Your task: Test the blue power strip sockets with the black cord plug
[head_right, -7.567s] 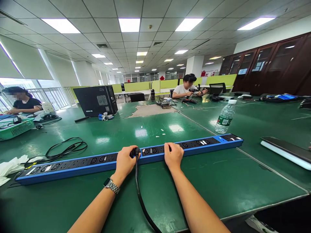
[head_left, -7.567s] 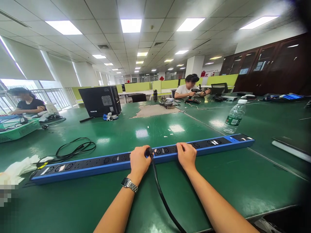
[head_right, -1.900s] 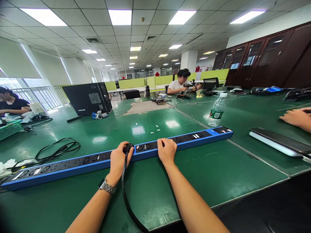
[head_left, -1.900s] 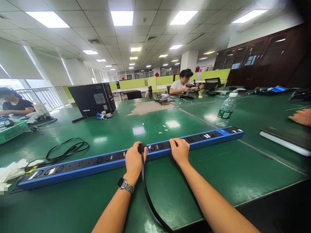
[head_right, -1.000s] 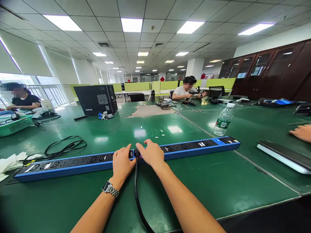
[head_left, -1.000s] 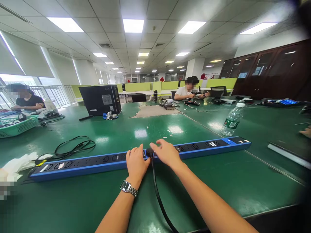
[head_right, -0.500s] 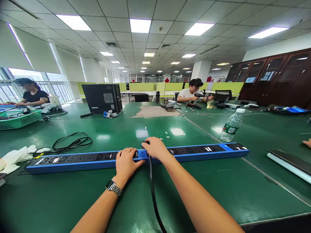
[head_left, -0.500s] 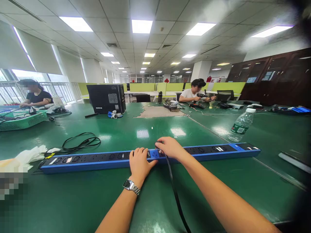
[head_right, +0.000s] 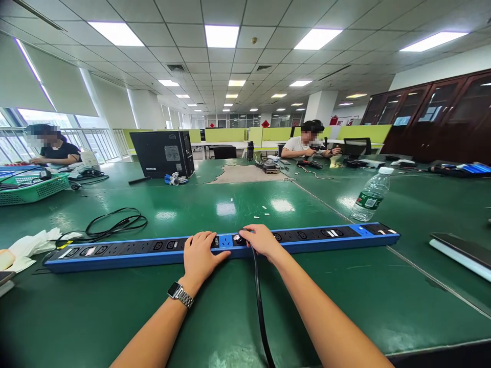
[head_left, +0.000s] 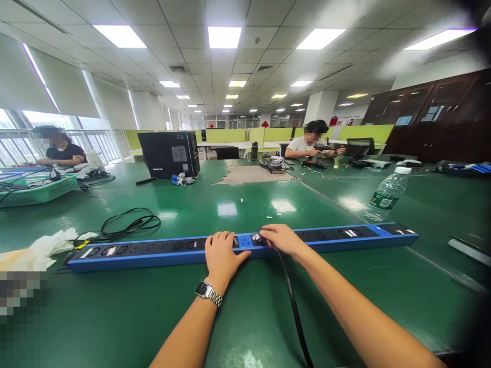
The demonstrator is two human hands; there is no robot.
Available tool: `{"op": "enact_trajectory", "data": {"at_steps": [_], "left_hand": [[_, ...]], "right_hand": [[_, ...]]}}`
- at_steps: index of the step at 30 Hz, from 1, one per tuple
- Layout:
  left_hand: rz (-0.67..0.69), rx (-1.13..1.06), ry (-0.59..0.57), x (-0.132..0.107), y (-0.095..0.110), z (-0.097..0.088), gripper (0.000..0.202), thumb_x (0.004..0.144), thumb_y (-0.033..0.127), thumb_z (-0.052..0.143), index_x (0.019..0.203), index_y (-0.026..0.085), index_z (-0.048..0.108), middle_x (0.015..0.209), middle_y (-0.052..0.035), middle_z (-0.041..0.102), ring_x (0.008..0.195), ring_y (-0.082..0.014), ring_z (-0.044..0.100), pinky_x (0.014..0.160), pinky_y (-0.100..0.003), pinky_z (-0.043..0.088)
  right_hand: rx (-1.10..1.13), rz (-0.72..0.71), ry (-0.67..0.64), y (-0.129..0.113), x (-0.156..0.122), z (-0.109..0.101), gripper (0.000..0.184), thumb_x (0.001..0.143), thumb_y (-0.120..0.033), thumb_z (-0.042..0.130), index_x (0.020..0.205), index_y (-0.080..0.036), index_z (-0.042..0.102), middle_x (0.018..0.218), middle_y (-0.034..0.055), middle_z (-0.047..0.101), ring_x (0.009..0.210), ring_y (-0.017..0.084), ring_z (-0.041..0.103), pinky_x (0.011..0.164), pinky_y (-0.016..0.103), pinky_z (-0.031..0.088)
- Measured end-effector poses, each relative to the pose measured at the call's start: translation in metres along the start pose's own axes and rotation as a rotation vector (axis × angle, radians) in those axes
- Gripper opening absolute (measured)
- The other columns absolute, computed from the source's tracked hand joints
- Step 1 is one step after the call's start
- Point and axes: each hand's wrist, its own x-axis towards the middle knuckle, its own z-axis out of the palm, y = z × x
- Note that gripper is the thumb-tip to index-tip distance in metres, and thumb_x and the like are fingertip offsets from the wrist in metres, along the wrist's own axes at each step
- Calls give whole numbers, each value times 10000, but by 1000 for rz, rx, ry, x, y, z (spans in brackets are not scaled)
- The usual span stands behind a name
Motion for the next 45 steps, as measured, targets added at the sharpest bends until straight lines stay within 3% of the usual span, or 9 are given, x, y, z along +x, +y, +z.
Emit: {"op": "enact_trajectory", "data": {"at_steps": [6, 19, 24, 30, 33, 36, 39, 42, 45], "left_hand": [[1, 3, -10, 0, 0, 0, 493, 733, 551, 704, 1119, 252, 634, 1192, -62, 663, 1171, -283, 533, 1050, -467, 324], [-9, -10, -23, 0, 0, -2, 473, 739, 531, 707, 1123, 265, 633, 1198, -59, 660, 1182, -279, 526, 1048, -458, 326], [-9, -10, -18, 0, -1, -1, 494, 734, 533, 710, 1133, 252, 631, 1196, -52, 658, 1179, -275, 529, 1054, -458, 326], [-5, 1, -26, 0, -1, -1, 493, 743, 535, 701, 1136, 246, 627, 1208, -59, 656, 1183, -273, 529, 1051, -454, 327], [2, 8, -30, -1, 0, -2, 497, 751, 538, 692, 1152, 253, 620, 1227, -63, 648, 1200, -278, 518, 1054, -458, 322], [2, 10, -32, -1, 0, -1, 500, 756, 539, 687, 1158, 251, 619, 1230, -69, 645, 1202, -281, 516, 1056, -461, 319], [0, 6, -35, 0, -1, 0, 495, 754, 546, 685, 1149, 255, 624, 1228, -64, 645, 1196, -280, 516, 1054, -464, 320], [0, 5, -32, 1, -1, 0, 488, 755, 557, 678, 1143, 265, 625, 1222, -62, 648, 1198, -283, 512, 1054, -466, 317], [-1, 8, -29, 1, 0, -1, 491, 753, 552, 682, 1141, 258, 626, 1211, -63, 651, 1189, -282, 517, 1048, -462, 322]], "right_hand": [[1, 58, 55, 9, -7, -20, 207, 801, -345, 566, 789, -154, 646, 491, -39, 509, 450, 90, 420, 455, 213, 325], [-249, 77, 120, 21, -17, -63, 327, 811, -388, 515, 885, -136, 710, 519, -2, 575, 476, 130, 486, 473, 243, 346], [-480, 35, 76, 12, -10, -64, 323, 808, -337, 530, 966, -146, 736, 595, 27, 658, 604, 178, 613, 585, 256, 418], [-769, 9, 12, 5, 2, -54, 269, 794, -282, 566, 946, -173, 760, 728, 56, 723, 710, 195, 658, 650, 255, 423], [-799, 8, 41, 9, 2, -51, 269, 792, -292, 572, 946, -180, 762, 852, 71, 741, 774, 204, 664, 645, 256, 418], [-772, 22, 19, 9, 2, -53, 301, 811, -301, 554, 985, -166, 758, 769, 65, 736, 715, 198, 661, 654, 262, 428], [-775, 19, 61, -1, 5, -57, 269, 790, -296, 580, 934, -176, 774, 748, 56, 737, 728, 200, 664, 672, 257, 434], [-791, -24, 162, -15, 8, -61, 267, 760, -316, 601, 926, -204, 777, 859, 48, 751, 781, 200, 666, 662, 246, 430], [-786, 15, 158, -21, 8, -59, 302, 733, -323, 613, 969, -216, 767, 872, 45, 750, 770, 196, 665, 655, 248, 432]]}}
